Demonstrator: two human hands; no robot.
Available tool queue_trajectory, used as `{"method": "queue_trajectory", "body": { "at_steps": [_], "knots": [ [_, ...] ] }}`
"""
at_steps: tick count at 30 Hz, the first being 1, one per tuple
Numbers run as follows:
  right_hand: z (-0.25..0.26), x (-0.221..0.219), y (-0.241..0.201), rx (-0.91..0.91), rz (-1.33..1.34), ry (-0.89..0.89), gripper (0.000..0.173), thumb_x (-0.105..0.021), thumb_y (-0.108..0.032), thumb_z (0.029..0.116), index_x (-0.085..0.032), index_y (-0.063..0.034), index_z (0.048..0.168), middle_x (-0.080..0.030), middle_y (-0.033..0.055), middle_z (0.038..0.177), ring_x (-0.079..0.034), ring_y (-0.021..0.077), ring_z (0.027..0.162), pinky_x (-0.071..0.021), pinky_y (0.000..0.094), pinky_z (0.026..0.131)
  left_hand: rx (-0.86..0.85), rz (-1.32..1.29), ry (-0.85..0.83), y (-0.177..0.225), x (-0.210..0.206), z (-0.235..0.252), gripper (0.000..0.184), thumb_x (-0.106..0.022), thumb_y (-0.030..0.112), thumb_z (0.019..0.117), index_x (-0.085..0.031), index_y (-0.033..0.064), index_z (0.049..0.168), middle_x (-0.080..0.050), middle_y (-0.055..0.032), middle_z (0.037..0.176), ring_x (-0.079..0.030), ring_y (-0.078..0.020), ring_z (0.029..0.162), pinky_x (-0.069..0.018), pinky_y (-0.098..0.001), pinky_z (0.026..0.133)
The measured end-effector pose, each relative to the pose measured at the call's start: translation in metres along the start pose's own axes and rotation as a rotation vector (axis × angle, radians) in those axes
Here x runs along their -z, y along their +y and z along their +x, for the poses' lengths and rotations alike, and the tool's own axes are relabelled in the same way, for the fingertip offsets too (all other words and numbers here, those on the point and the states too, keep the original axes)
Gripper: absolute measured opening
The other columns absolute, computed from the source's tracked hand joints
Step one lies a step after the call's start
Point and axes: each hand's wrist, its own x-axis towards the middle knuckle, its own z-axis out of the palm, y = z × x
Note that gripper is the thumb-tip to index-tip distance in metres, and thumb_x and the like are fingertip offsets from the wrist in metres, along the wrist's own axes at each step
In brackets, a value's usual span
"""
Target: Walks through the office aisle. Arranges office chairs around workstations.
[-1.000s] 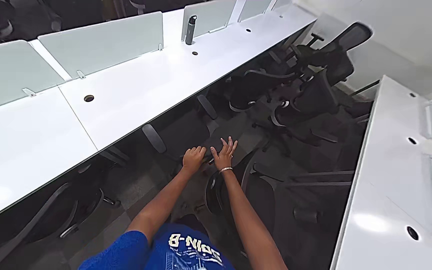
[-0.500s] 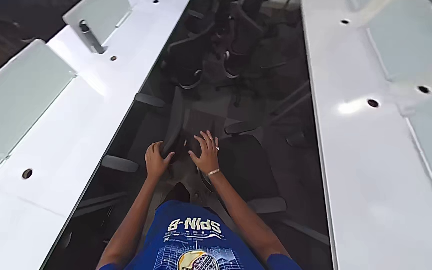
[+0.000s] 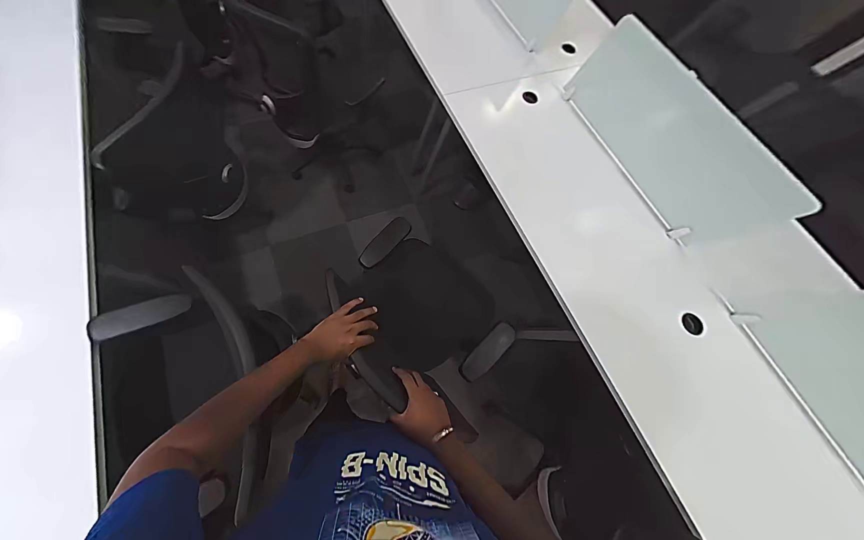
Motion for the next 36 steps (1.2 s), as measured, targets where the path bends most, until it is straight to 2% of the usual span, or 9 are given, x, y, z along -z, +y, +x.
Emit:
{"method": "queue_trajectory", "body": {
  "at_steps": [3, 5, 7, 11, 18, 21, 26, 30, 36],
  "knots": [
    [-0.001, 0.009, -0.005, -0.126, -0.002, 0.066, 0.078, -0.071, -0.049, 0.0892, -0.04, -0.0306, 0.159, -0.05, 0.0008, 0.156, -0.06, 0.0248, 0.131, -0.0539, 0.0505, 0.101, -0.044, -0.027, 0.0, -0.017, 0.007, 0.026, 0.027, -0.063, 0.006, 0.0935, -0.074, 0.0179, 0.115, -0.068, -0.0064, 0.133, -0.048, -0.0339, 0.143, -0.0286, -0.0631, 0.12],
    [0.006, 0.013, -0.006, -0.139, 0.011, 0.177, 0.07, -0.07, -0.045, 0.0917, -0.046, -0.0309, 0.156, -0.056, -0.0008, 0.152, -0.063, 0.0242, 0.128, -0.0543, 0.0512, 0.1, -0.057, 0.005, 0.028, -0.033, 0.008, 0.046, 0.023, -0.06, 0.007, 0.0952, -0.073, 0.0158, 0.112, -0.073, -0.0076, 0.115, -0.065, -0.031, 0.12, -0.0443, -0.0575, 0.107],
    [0.017, 0.018, 0.004, -0.062, 0.009, 0.368, 0.063, -0.072, -0.037, 0.0899, -0.056, -0.0259, 0.15, -0.065, 0.002, 0.142, -0.069, 0.026, 0.121, -0.0572, 0.0526, 0.094, -0.056, 0.009, -0.007, -0.049, 0.016, 0.073, 0.021, -0.061, 0.006, 0.0944, -0.071, 0.0101, 0.112, -0.072, -0.0133, 0.105, -0.068, -0.034, 0.102, -0.0486, -0.0555, 0.095],
    [0.041, 0.037, 0.036, 0.073, 0.011, 0.687, 0.053, -0.076, -0.033, 0.0858, -0.069, -0.0163, 0.136, -0.076, 0.0078, 0.121, -0.076, 0.0295, 0.101, -0.0606, 0.0536, 0.081, -0.056, 0.008, -0.219, -0.071, 0.035, 0.142, 0.042, -0.079, 0.018, 0.0825, -0.067, 0.0052, 0.121, -0.069, -0.0199, 0.113, -0.065, -0.0395, 0.109, -0.0433, -0.0583, 0.101],
    [0.055, 0.064, 0.118, 0.231, -0.089, 1.084, 0.046, -0.078, -0.05, 0.0804, -0.08, -0.0131, 0.109, -0.079, 0.0067, 0.093, -0.077, 0.0232, 0.08, -0.0626, 0.0439, 0.068, -0.014, 0.051, -0.325, -0.053, 0.039, 0.219, 0.052, -0.081, 0.032, 0.0813, -0.066, 0.0042, 0.122, -0.069, -0.0212, 0.116, -0.064, -0.0409, 0.11, -0.043, -0.0603, 0.099],
    [0.053, 0.07, 0.146, 0.319, -0.163, 1.124, 0.05, -0.07, -0.059, 0.0852, -0.079, -0.0129, 0.101, -0.078, 0.0052, 0.085, -0.075, 0.0214, 0.073, -0.0608, 0.0407, 0.064, 0.044, 0.033, -0.164, -0.035, 0.025, 0.213, 0.048, -0.085, 0.033, 0.0758, -0.071, 0.0047, 0.111, -0.072, -0.0196, 0.107, -0.068, -0.04, 0.103, -0.047, -0.0607, 0.094],
    [0.04, 0.091, 0.187, 0.397, -0.131, 0.969, 0.057, -0.067, -0.065, 0.0854, -0.076, -0.01, 0.098, -0.075, 0.0084, 0.084, -0.074, 0.0258, 0.075, -0.0603, 0.0444, 0.066, -0.045, 0.151, 0.165, -0.014, -0.001, 0.217, 0.039, -0.083, 0.038, 0.0649, -0.074, 0.0088, 0.089, -0.072, -0.0106, 0.081, -0.07, -0.0311, 0.075, -0.0523, -0.0515, 0.069],
    [0.044, 0.129, 0.195, 0.314, -0.006, 0.64, 0.064, -0.062, -0.066, 0.0897, -0.073, -0.0059, 0.109, -0.074, 0.015, 0.103, -0.073, 0.0325, 0.096, -0.0578, 0.0513, 0.081, -0.095, 0.16, 0.073, -0.029, 0.009, 0.245, 0.041, -0.078, 0.042, 0.0756, -0.074, 0.0063, 0.097, -0.073, -0.015, 0.089, -0.072, -0.0359, 0.084, -0.0551, -0.056, 0.079],
    [0.093, 0.177, 0.165, 0.174, 0.1, 0.651, 0.062, -0.061, -0.065, 0.0911, -0.073, -0.0078, 0.113, -0.074, 0.013, 0.11, -0.072, 0.0293, 0.104, -0.0567, 0.0491, 0.088, 0.086, 0.139, -0.178, -0.094, 0.045, 0.3, 0.045, -0.083, 0.035, 0.0802, -0.073, 0.0127, 0.118, -0.072, -0.0143, 0.111, -0.066, -0.0353, 0.11, -0.0439, -0.0575, 0.105]
  ]
}}
